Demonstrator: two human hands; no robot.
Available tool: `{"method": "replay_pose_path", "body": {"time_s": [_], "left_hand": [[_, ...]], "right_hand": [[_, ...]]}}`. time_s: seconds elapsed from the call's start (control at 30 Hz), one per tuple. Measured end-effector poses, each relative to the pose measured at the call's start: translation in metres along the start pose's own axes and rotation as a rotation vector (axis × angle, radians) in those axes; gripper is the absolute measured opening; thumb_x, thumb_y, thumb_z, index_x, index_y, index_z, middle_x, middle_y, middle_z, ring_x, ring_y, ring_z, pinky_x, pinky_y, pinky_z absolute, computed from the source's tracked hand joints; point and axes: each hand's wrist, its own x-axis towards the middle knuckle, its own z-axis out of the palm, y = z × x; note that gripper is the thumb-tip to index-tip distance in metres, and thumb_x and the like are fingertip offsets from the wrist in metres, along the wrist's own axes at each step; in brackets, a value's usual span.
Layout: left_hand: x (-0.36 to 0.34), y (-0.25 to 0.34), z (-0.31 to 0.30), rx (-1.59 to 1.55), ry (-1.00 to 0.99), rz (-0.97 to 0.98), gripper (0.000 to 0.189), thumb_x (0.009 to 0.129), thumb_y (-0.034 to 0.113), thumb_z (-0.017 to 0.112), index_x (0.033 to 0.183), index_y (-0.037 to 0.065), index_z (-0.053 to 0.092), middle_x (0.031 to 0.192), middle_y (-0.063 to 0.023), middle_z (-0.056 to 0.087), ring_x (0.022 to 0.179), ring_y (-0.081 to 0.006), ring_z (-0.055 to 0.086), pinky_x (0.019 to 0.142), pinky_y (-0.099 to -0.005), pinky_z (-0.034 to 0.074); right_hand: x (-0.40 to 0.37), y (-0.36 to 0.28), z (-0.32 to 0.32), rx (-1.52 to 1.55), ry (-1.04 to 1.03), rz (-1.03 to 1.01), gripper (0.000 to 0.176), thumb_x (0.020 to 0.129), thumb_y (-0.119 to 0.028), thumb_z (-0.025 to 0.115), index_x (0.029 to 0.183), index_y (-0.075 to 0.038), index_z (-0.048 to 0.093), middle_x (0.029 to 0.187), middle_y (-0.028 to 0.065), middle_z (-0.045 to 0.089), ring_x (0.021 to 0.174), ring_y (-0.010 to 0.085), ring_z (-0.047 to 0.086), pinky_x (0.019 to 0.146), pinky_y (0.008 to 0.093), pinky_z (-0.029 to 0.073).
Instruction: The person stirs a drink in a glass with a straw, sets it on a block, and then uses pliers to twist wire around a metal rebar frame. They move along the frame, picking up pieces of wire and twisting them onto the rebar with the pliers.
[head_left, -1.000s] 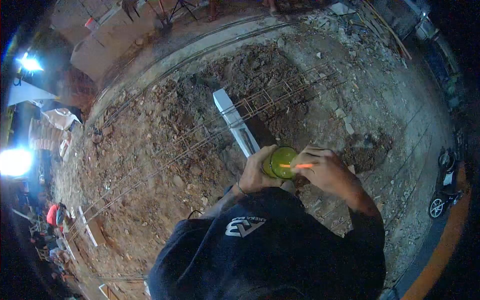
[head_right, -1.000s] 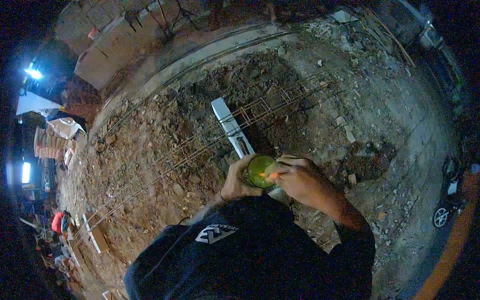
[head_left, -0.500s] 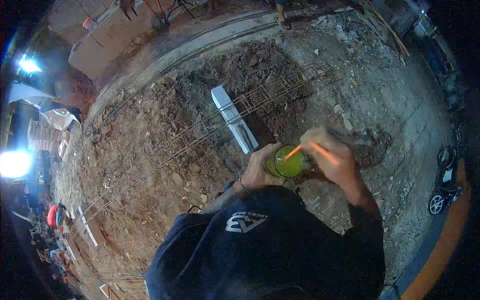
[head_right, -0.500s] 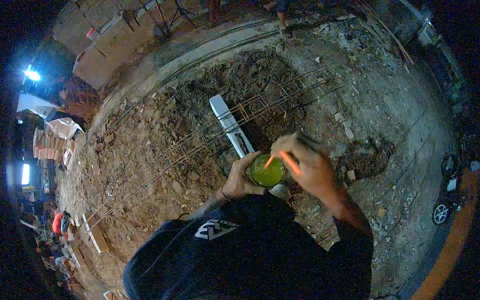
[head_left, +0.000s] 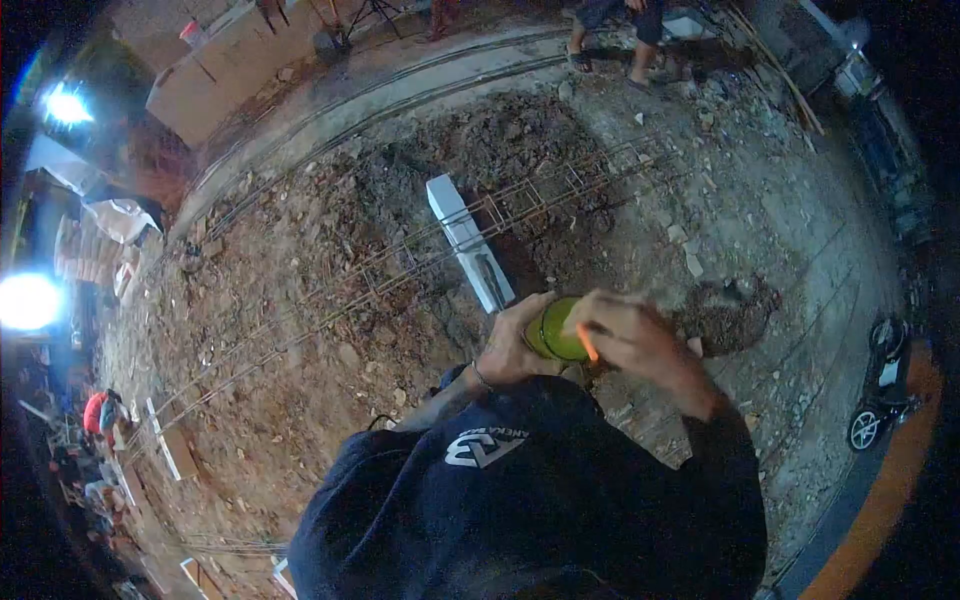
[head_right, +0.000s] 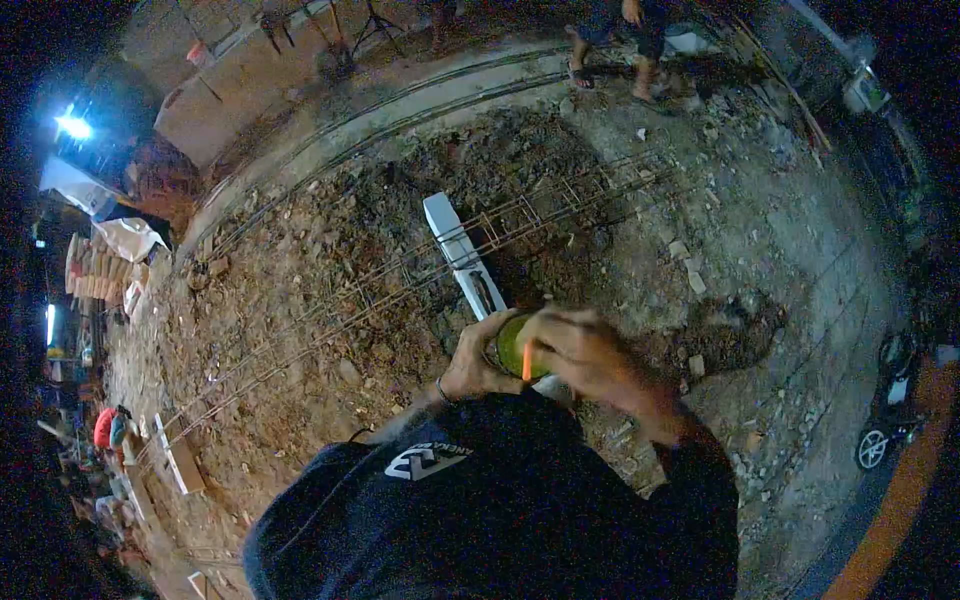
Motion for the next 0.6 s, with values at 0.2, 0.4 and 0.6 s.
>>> {"method": "replay_pose_path", "body": {"time_s": [0.2, 0.4, 0.6], "left_hand": [[-0.004, -0.016, 0.004, 0.084, 0.017, 0.071, 0.087, 0.045, 0.033, 0.079, 0.114, -0.005, 0.041, 0.105, -0.0179, 0.052, 0.098, -0.0285, 0.052, 0.084, -0.0374, 0.04], [-0.003, -0.02, 0.01, 0.048, 0.043, 0.07, 0.087, 0.043, 0.036, 0.078, 0.112, -0.003, 0.042, 0.104, -0.0198, 0.051, 0.099, -0.034, 0.05, 0.084, -0.0381, 0.039], [0.004, -0.004, 0.006, 0.016, 0.071, 0.034, 0.079, 0.045, 0.027, 0.077, 0.109, -0.005, 0.044, 0.101, -0.0184, 0.053, 0.095, -0.031, 0.053, 0.081, -0.0362, 0.042]], "right_hand": [[0.002, -0.011, -0.008, 0.073, 0.346, 0.123, 0.009, 0.071, -0.001, 0.057, 0.079, -0.004, 0.054, 0.08, 0.0099, 0.058, 0.075, 0.0231, 0.058, 0.068, 0.0294, 0.046], [-0.01, 0.002, -0.001, 0.061, 0.015, 0.164, 0.005, 0.075, -0.005, 0.056, 0.08, -0.004, 0.055, 0.081, 0.0096, 0.058, 0.077, 0.0208, 0.058, 0.068, 0.0294, 0.046], [0.0, -0.001, -0.012, 0.008, 0.04, 0.195, 0.011, 0.076, -0.006, 0.056, 0.087, -0.004, 0.056, 0.088, 0.0084, 0.057, 0.082, 0.0204, 0.056, 0.073, 0.0297, 0.044]]}}
